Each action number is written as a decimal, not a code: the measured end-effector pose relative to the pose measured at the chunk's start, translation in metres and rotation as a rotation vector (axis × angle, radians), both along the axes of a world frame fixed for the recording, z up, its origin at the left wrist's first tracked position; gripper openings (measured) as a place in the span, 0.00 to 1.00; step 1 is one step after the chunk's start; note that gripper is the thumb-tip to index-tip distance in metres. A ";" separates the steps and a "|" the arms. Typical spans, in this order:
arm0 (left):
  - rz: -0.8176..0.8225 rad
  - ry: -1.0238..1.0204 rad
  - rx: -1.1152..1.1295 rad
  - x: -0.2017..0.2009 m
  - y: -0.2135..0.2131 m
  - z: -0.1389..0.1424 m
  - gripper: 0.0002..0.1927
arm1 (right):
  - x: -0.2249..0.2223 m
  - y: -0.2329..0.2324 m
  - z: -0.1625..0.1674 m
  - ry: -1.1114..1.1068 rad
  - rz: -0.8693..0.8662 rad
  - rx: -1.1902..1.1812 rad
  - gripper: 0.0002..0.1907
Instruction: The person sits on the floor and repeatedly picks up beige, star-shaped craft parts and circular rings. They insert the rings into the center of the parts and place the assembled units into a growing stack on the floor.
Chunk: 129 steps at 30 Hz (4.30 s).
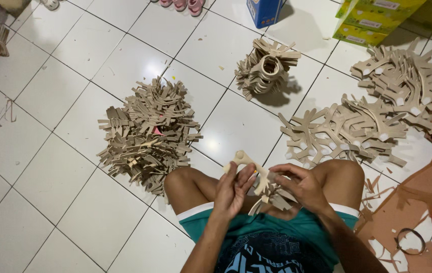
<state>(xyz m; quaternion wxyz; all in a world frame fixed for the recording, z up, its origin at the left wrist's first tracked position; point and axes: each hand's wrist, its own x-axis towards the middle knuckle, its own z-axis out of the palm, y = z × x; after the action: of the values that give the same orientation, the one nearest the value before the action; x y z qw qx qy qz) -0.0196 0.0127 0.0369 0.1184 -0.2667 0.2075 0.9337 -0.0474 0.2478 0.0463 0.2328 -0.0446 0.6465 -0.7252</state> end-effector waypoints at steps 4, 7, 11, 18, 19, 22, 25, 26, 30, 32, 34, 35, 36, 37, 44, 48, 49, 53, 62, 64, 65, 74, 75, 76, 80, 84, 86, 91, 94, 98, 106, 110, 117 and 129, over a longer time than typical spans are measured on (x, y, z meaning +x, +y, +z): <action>0.179 -0.033 0.035 -0.004 0.008 0.025 0.22 | 0.004 -0.014 -0.002 0.114 0.044 -0.069 0.10; 0.057 0.093 -0.413 0.002 0.015 0.043 0.23 | 0.007 -0.021 0.002 0.116 0.003 -0.063 0.10; -0.301 0.071 -1.122 0.017 0.022 0.061 0.24 | 0.008 -0.024 0.013 0.032 -0.055 0.173 0.10; -0.186 0.393 -1.073 0.024 0.024 0.079 0.20 | 0.003 -0.027 0.032 0.285 -0.017 0.211 0.08; -0.165 0.456 -1.050 0.025 0.024 0.079 0.20 | 0.003 -0.026 0.034 0.267 -0.022 0.220 0.08; -0.229 0.458 -1.196 0.030 0.022 0.070 0.19 | 0.004 -0.025 0.033 0.267 -0.010 0.195 0.09; -0.111 0.608 -1.313 0.032 0.022 0.046 0.17 | 0.007 -0.028 0.027 0.652 -0.093 0.369 0.09; -0.087 0.524 -1.253 0.034 0.023 0.037 0.18 | 0.008 -0.030 0.025 0.845 -0.135 0.463 0.09; 0.063 0.536 -1.225 0.038 0.035 0.006 0.24 | 0.007 -0.047 0.019 0.150 -0.273 0.186 0.15; 0.115 0.608 -1.225 0.041 0.044 0.001 0.29 | 0.005 -0.054 0.022 -0.051 -0.184 0.068 0.20; 0.116 0.588 -1.135 0.042 0.047 0.004 0.38 | 0.005 -0.055 0.028 0.178 -0.214 0.103 0.20; 0.161 0.569 -1.207 0.039 0.046 0.007 0.36 | 0.004 -0.055 0.031 0.297 -0.224 0.121 0.20; 0.204 0.550 -1.279 0.035 0.041 0.011 0.34 | 0.004 -0.054 0.033 0.397 -0.201 0.228 0.20; 0.244 0.526 -1.351 0.031 0.034 0.016 0.32 | 0.005 -0.053 0.035 0.490 -0.179 0.336 0.20; -0.296 0.500 -1.358 -0.004 0.014 0.047 0.13 | 0.008 -0.044 0.028 0.291 -0.193 0.429 0.17; -0.296 0.520 -1.502 -0.007 0.014 0.053 0.14 | 0.007 -0.043 0.026 0.520 -0.202 0.357 0.15; -0.286 0.522 -1.523 -0.007 0.013 0.051 0.14 | 0.003 -0.044 0.027 0.454 -0.220 0.353 0.15; -0.064 0.643 -1.505 -0.003 0.004 0.024 0.22 | -0.043 -0.048 0.044 0.453 -0.356 0.471 0.15; -0.134 0.142 -0.983 0.034 -0.014 -0.095 0.16 | -0.247 -0.048 0.063 0.782 -0.723 0.327 0.15; -0.098 0.140 -0.886 0.035 -0.017 -0.111 0.15 | -0.261 -0.061 0.043 0.722 -0.581 0.590 0.19; -0.106 0.138 -0.878 0.036 -0.019 -0.117 0.14 | -0.264 -0.063 0.034 0.685 -0.508 0.722 0.21; -0.199 0.177 -0.819 0.030 -0.021 -0.118 0.13 | -0.266 -0.041 0.003 0.636 -0.590 0.663 0.21; -0.194 0.183 -0.812 0.029 -0.021 -0.117 0.13 | -0.266 -0.037 0.002 0.645 -0.596 0.677 0.21; -0.203 0.185 -0.805 0.027 -0.022 -0.115 0.13 | -0.267 -0.034 0.001 0.641 -0.603 0.689 0.21; -0.217 0.181 -0.787 0.023 -0.018 -0.110 0.13 | -0.271 -0.030 -0.006 0.714 -0.401 0.641 0.24; -0.224 0.202 -0.804 0.020 -0.015 -0.107 0.14 | -0.274 -0.053 -0.010 0.663 -0.241 0.725 0.25; -0.242 0.184 -0.808 0.019 -0.014 -0.108 0.13 | -0.273 -0.064 -0.006 0.790 -0.258 0.768 0.26; -0.231 0.202 -0.820 0.021 -0.016 -0.115 0.13 | -0.274 -0.069 0.013 0.611 -0.275 0.700 0.30; -0.234 0.196 -0.829 0.022 -0.015 -0.119 0.13 | -0.271 -0.063 0.020 0.658 -0.293 0.717 0.28; -0.232 0.204 -0.831 0.020 -0.013 -0.122 0.13 | -0.267 -0.054 0.021 0.811 -0.338 0.722 0.25; -0.244 0.165 -0.888 0.021 -0.010 -0.113 0.13 | -0.240 0.011 0.033 0.656 -0.467 0.695 0.17; -0.259 0.173 -0.917 -0.009 0.004 -0.100 0.14 | -0.207 -0.007 -0.001 0.804 -0.098 0.891 0.31; -0.261 0.140 -0.968 -0.125 0.046 -0.105 0.17 | -0.241 -0.030 -0.035 1.084 -0.172 1.067 0.31; 0.262 -0.043 0.197 -0.323 0.102 -0.093 0.37 | -0.308 -0.012 -0.014 0.719 -0.189 0.843 0.33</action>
<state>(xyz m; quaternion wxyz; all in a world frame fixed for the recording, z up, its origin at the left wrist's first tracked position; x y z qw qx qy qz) -0.3427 0.1143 -0.0557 0.0257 -0.2986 0.0759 0.9510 -0.3555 0.2359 0.0326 -0.0703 -0.1340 0.9202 -0.3611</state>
